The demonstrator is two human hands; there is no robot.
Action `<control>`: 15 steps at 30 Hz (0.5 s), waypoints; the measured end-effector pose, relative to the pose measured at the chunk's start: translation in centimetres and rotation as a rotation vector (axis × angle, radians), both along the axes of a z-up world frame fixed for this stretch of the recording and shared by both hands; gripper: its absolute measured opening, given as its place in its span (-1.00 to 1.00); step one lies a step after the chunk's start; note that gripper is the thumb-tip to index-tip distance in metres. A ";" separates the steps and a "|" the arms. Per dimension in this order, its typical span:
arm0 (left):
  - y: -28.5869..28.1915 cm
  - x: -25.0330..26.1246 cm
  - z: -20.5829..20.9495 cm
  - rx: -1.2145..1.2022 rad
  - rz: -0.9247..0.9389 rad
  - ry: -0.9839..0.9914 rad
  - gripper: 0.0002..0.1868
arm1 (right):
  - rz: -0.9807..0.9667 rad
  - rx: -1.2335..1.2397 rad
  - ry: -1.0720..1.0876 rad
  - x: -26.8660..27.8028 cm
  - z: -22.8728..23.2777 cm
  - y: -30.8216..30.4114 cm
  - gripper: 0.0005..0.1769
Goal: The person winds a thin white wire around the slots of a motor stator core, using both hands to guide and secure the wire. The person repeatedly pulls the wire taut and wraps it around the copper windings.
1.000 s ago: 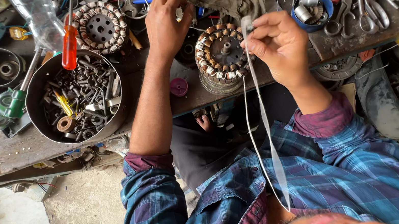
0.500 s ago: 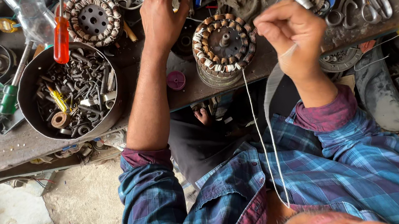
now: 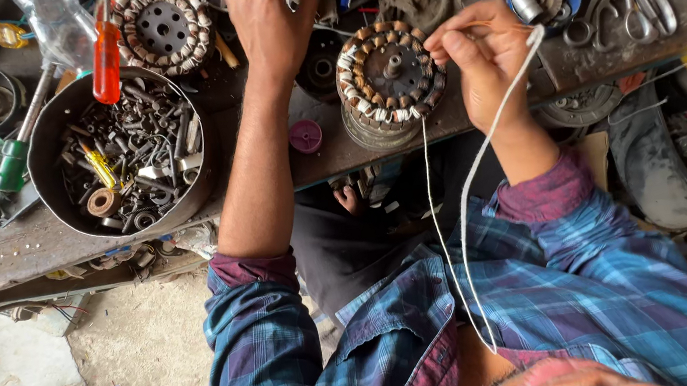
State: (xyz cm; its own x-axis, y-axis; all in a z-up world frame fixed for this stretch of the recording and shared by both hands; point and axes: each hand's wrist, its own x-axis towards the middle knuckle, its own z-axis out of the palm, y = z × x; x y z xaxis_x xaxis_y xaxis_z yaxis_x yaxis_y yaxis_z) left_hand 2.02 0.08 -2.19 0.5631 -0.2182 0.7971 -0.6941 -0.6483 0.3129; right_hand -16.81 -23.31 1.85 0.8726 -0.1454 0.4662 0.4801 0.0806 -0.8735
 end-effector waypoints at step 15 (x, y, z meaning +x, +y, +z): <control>1.0 -0.4 1.7 -0.096 0.056 -0.067 -0.59 | -0.008 -0.119 -0.017 -1.4 2.5 1.0 -0.76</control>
State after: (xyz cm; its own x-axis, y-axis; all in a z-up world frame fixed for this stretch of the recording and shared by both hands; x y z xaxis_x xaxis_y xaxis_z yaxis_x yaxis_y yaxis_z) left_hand 1.57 1.05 -0.51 0.5172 -0.1090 0.8489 -0.6792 -0.6558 0.3296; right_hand -18.25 -22.27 4.39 0.8635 -0.0954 0.4952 0.4950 -0.0269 -0.8684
